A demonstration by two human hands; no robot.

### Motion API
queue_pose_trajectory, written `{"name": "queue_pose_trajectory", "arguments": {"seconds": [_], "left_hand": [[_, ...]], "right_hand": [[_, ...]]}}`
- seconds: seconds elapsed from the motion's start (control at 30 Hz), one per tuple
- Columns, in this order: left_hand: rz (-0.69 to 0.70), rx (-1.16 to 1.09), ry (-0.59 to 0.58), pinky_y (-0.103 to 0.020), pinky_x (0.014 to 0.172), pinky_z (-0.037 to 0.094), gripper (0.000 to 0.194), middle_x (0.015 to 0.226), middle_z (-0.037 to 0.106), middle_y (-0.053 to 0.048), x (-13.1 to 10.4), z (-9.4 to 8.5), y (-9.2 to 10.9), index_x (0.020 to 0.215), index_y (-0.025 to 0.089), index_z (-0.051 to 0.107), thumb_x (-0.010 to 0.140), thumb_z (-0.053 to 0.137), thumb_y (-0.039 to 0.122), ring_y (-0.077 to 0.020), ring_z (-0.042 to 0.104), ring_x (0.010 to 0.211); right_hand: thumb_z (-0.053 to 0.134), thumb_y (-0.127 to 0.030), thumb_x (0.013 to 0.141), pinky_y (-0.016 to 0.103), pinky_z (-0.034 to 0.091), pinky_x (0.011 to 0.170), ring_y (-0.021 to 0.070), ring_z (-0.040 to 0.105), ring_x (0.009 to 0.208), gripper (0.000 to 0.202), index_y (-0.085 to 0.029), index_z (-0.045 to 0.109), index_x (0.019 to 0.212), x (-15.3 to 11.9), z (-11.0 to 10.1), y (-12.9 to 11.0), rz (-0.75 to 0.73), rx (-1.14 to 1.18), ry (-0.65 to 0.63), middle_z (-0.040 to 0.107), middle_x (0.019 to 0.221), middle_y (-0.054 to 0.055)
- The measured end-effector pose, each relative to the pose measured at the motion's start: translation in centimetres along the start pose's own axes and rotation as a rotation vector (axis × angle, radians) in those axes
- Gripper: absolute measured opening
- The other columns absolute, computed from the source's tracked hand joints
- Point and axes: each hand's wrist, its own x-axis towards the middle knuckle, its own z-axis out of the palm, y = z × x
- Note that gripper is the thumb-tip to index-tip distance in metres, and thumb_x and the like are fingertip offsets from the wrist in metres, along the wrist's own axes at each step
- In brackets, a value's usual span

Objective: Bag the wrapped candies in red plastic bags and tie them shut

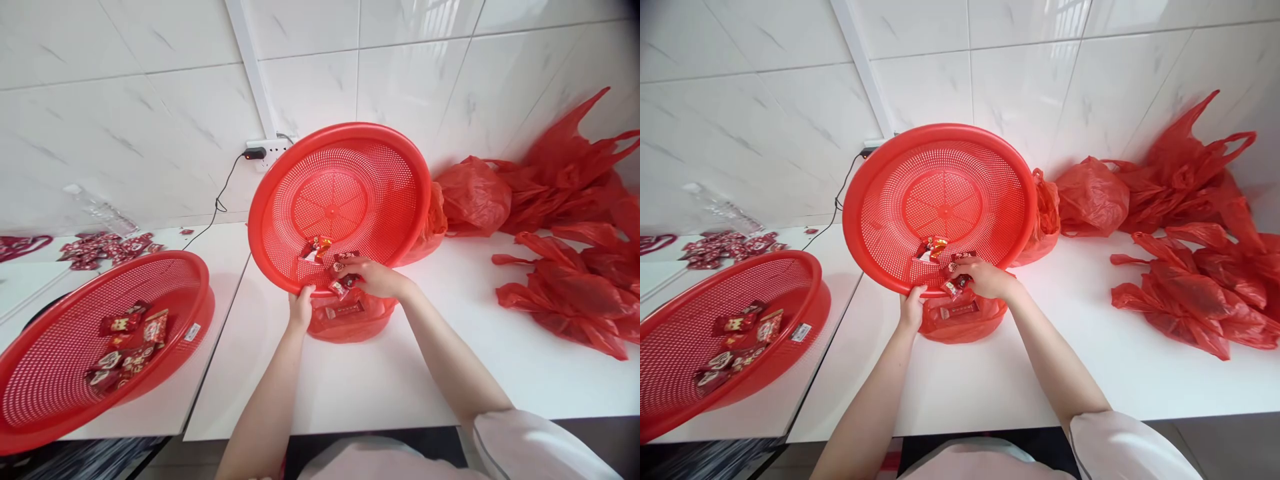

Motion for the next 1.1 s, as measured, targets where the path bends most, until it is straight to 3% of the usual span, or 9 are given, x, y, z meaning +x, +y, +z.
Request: {"name": "queue_pose_trajectory", "arguments": {"seconds": [0.1,0.23,0.37,0.47,0.67,0.77,0.87,0.97,1.1], "left_hand": [[0.064,-0.031,-0.046,-0.033,0.082,0.052,0.032,0.097,0.07,-0.002,0.1,-0.1,0.1,0.098,0.019,0.067,0.066,0.067,0.022,-0.0217,0.066,0.091],[0.089,-0.057,-0.047,-0.034,0.085,0.052,0.034,0.103,0.07,-0.003,-0.1,0.0,0.2,0.102,0.02,0.067,0.068,0.067,0.021,-0.0232,0.065,0.097],[0.07,-0.067,-0.033,-0.034,0.083,0.053,0.029,0.099,0.07,-0.002,-0.2,0.0,0.0,0.096,0.02,0.068,0.067,0.068,0.022,-0.0227,0.066,0.094],[0.052,-0.085,-0.042,-0.034,0.079,0.054,0.027,0.092,0.07,-0.001,-0.1,0.0,-0.2,0.092,0.019,0.068,0.065,0.069,0.023,-0.0222,0.066,0.089],[0.136,-0.031,-0.055,-0.037,0.087,0.052,0.029,0.1,0.07,-0.003,0.0,-0.3,-0.5,0.094,0.019,0.068,0.066,0.069,0.026,-0.024,0.066,0.095],[0.143,0.055,-0.047,-0.038,0.088,0.052,0.03,0.101,0.071,-0.005,0.0,-0.5,-0.6,0.094,0.018,0.069,0.066,0.069,0.03,-0.0261,0.066,0.097],[0.156,0.138,-0.045,-0.039,0.089,0.052,0.03,0.098,0.072,-0.006,-0.2,-0.6,-0.6,0.093,0.016,0.07,0.067,0.069,0.033,-0.0276,0.065,0.098],[0.228,0.181,-0.089,-0.041,0.095,0.049,0.03,0.101,0.071,-0.007,-0.5,-0.6,-0.6,0.094,0.017,0.071,0.07,0.069,0.034,-0.0279,0.064,0.104],[0.322,0.196,-0.149,-0.042,0.102,0.045,0.027,0.109,0.069,-0.007,-0.6,-0.5,-0.3,0.097,0.018,0.071,0.075,0.067,0.034,-0.0272,0.061,0.109]], "right_hand": [[0.038,0.01,0.066,0.031,0.052,0.084,0.0183,0.065,0.098,0.058,-0.021,0.067,0.105,-0.5,-0.7,-0.4,0.052,0.103,-0.011,0.069,0.109,0.004],[0.037,0.008,0.07,0.028,0.052,0.083,0.016,0.067,0.095,0.055,-0.022,0.061,0.109,-0.8,-1.1,-0.5,0.118,0.16,0.025,0.07,0.109,0.001],[0.039,-0.001,0.083,0.029,0.052,0.083,0.0149,0.068,0.09,0.037,-0.02,0.06,0.107,-0.3,-1.0,-0.8,0.153,0.183,0.19,0.07,0.107,0.004],[0.041,-0.015,0.092,0.035,0.049,0.093,0.0192,0.064,0.104,0.03,-0.018,0.058,0.117,0.1,-0.9,-1.1,0.155,0.067,0.299,0.068,0.114,0.009],[0.036,-0.026,0.099,0.04,0.05,0.094,0.0197,0.067,0.103,0.036,-0.022,0.047,0.133,0.1,-0.5,-1.4,0.142,0.109,0.068,0.069,0.115,0.007],[0.036,-0.025,0.099,0.041,0.048,0.099,0.0192,0.063,0.112,0.039,-0.025,0.042,0.137,0.2,-0.4,-1.7,0.103,0.15,0.216,0.066,0.122,0.007],[0.044,-0.026,0.096,0.046,0.032,0.113,0.0221,0.038,0.139,0.049,-0.023,0.036,0.143,0.5,-0.3,-2.1,-0.008,0.052,0.4,0.043,0.149,0.011],[0.049,-0.03,0.094,0.048,0.028,0.115,0.0238,0.028,0.144,0.06,-0.022,0.026,0.149,0.6,-0.1,-2.4,-0.063,0.003,0.358,0.033,0.155,0.012],[0.051,-0.031,0.094,0.052,0.037,0.107,0.0259,0.053,0.123,0.046,-0.022,0.045,0.138,0.4,0.3,-2.1,-0.018,-0.057,0.183,0.058,0.133,0.011]]}}
